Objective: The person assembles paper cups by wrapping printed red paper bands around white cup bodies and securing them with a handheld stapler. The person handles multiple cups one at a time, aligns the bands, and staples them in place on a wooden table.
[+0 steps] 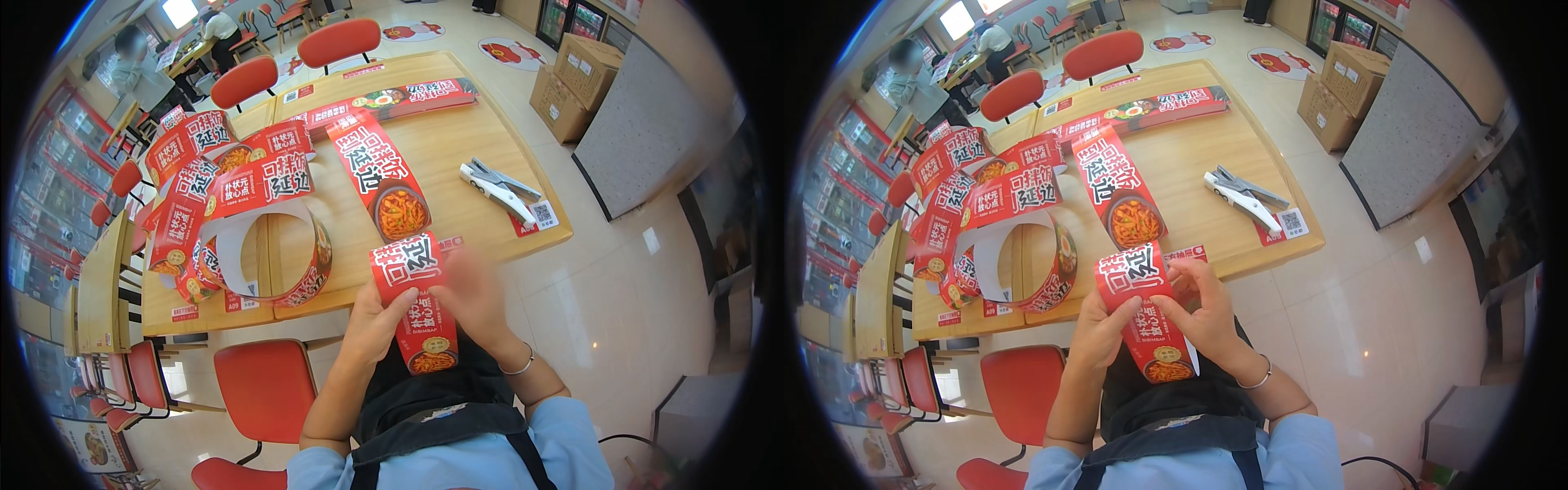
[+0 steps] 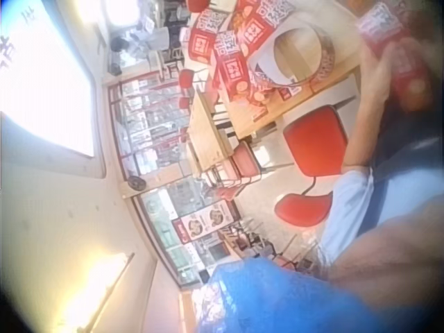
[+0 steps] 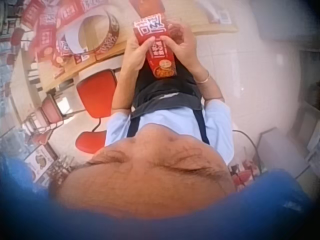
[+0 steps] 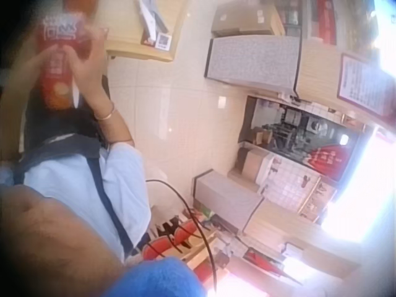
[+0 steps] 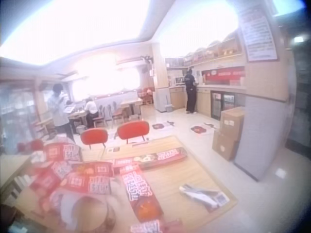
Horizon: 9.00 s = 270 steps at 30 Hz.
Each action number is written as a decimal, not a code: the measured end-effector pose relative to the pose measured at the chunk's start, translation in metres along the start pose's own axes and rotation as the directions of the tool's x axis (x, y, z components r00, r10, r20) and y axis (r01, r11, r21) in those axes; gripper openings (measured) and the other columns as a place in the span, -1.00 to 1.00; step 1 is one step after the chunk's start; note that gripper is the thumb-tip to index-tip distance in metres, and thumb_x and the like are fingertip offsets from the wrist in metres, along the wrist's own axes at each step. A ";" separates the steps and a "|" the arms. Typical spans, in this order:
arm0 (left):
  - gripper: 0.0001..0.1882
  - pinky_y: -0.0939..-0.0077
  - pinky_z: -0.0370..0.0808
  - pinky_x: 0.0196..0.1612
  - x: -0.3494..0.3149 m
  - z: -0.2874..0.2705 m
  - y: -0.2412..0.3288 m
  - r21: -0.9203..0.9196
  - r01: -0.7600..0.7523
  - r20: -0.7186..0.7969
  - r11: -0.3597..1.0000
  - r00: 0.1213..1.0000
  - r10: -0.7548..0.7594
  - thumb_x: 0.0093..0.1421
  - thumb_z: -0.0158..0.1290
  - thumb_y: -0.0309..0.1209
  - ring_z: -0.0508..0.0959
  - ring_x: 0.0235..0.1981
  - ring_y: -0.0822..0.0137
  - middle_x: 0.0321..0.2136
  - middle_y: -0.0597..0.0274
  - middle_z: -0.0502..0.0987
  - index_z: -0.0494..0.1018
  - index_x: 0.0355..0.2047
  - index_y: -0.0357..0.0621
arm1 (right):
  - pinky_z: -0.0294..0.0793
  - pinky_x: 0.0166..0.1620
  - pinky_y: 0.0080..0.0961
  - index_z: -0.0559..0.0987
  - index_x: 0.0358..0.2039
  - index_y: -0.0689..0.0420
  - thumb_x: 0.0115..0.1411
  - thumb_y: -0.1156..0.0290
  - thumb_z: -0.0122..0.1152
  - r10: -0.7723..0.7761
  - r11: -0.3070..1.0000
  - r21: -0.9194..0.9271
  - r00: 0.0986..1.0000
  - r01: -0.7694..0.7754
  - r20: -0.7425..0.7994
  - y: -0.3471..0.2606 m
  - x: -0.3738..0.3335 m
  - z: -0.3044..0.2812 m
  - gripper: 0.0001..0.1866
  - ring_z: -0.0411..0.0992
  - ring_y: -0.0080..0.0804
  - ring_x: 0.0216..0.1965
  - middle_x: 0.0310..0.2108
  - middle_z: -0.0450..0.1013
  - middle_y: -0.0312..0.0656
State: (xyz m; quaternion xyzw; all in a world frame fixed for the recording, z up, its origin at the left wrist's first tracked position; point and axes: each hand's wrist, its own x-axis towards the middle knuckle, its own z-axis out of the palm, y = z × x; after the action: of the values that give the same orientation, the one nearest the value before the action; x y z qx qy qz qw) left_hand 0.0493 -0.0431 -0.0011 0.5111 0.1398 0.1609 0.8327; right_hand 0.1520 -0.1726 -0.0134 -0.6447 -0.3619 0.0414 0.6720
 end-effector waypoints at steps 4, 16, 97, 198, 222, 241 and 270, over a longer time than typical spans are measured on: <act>-0.69 0.46 0.44 0.02 -0.001 0.000 0.001 -0.024 0.019 0.007 1.000 1.000 -0.019 0.23 0.01 -0.60 0.52 -0.09 0.41 -0.10 0.16 0.53 0.35 0.00 -0.29 | 0.46 -0.35 -0.71 0.49 -0.21 0.16 0.09 0.48 0.35 0.085 0.994 0.060 0.992 -0.091 0.093 -0.003 0.007 -0.008 -0.73 0.47 -0.65 -0.37 -0.32 0.51 -0.30; -0.73 0.47 0.48 -0.05 -0.002 0.004 0.005 -0.031 0.051 0.017 0.998 0.999 -0.051 0.24 0.03 -0.56 0.54 -0.15 0.43 -0.15 0.19 0.54 0.39 -0.04 -0.29 | 0.42 -0.35 -0.76 0.55 -0.42 0.19 0.11 0.48 0.34 0.248 0.942 0.204 0.962 -0.267 0.115 -0.001 0.010 -0.013 -0.89 0.42 -0.73 -0.43 -0.42 0.51 -0.35; -0.73 0.66 0.53 -0.23 0.000 -0.030 0.010 0.234 0.067 -0.054 0.970 0.997 -0.056 0.23 0.04 -0.55 0.56 -0.31 0.55 -0.25 0.22 0.57 0.41 -0.06 -0.37 | 0.26 0.16 -0.02 0.39 0.07 0.16 -0.15 0.49 0.33 0.088 0.813 -0.533 0.855 0.236 0.512 0.030 -0.028 -0.076 -0.33 0.43 -0.07 -0.04 -0.09 0.47 -0.07; -0.81 0.40 0.45 -0.23 -0.009 -0.017 0.020 0.729 -0.231 0.084 0.645 0.965 0.250 0.09 0.12 -0.58 0.55 -0.32 0.11 -0.35 0.01 0.53 0.49 -0.24 -0.27 | 0.48 -0.35 -0.31 0.47 -0.19 0.13 -0.21 0.30 0.46 -0.045 0.730 -0.571 0.859 0.376 0.509 0.010 -0.012 -0.049 -0.47 0.48 -0.18 -0.38 -0.39 0.45 -0.16; -0.80 0.36 0.43 -0.26 -0.009 -0.028 0.029 0.734 -0.254 0.160 0.630 0.966 0.203 0.08 0.14 -0.58 0.52 -0.35 0.07 -0.41 0.04 0.50 0.49 -0.25 -0.25 | 0.46 -0.33 -0.29 0.45 -0.24 0.13 -0.19 0.39 0.40 -0.004 0.803 -0.512 0.864 0.303 0.504 0.012 -0.010 -0.040 -0.55 0.48 -0.13 -0.37 -0.40 0.43 -0.15; -0.82 0.34 0.43 -0.28 -0.014 -0.025 0.025 0.716 -0.249 0.115 0.653 0.964 0.241 0.10 0.13 -0.53 0.51 -0.37 0.07 -0.42 -0.02 0.48 0.47 -0.26 -0.27 | 0.45 -0.32 -0.25 0.44 -0.25 0.12 -0.25 0.36 0.43 -0.018 0.730 -0.583 0.862 0.357 0.506 0.005 -0.005 -0.042 -0.50 0.45 -0.10 -0.36 -0.40 0.42 -0.10; -0.76 0.58 0.50 -0.21 -0.004 -0.036 0.014 0.310 0.031 -0.085 0.950 0.996 -0.005 0.20 0.05 -0.56 0.56 -0.33 0.49 -0.31 0.23 0.60 0.48 -0.11 -0.35 | 0.40 -0.21 -0.31 0.49 -0.27 0.08 -0.20 0.21 0.45 0.061 0.562 -0.643 0.750 0.520 0.659 -0.004 0.027 -0.085 -0.53 0.48 -0.14 -0.35 -0.41 0.49 -0.15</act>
State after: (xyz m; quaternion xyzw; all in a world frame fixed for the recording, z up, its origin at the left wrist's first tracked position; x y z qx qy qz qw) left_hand 0.0294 -0.0096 -0.0040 0.6276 0.2025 0.1503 0.7366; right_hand 0.2159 -0.2301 0.0099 -0.7661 -0.6242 -0.0119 0.1527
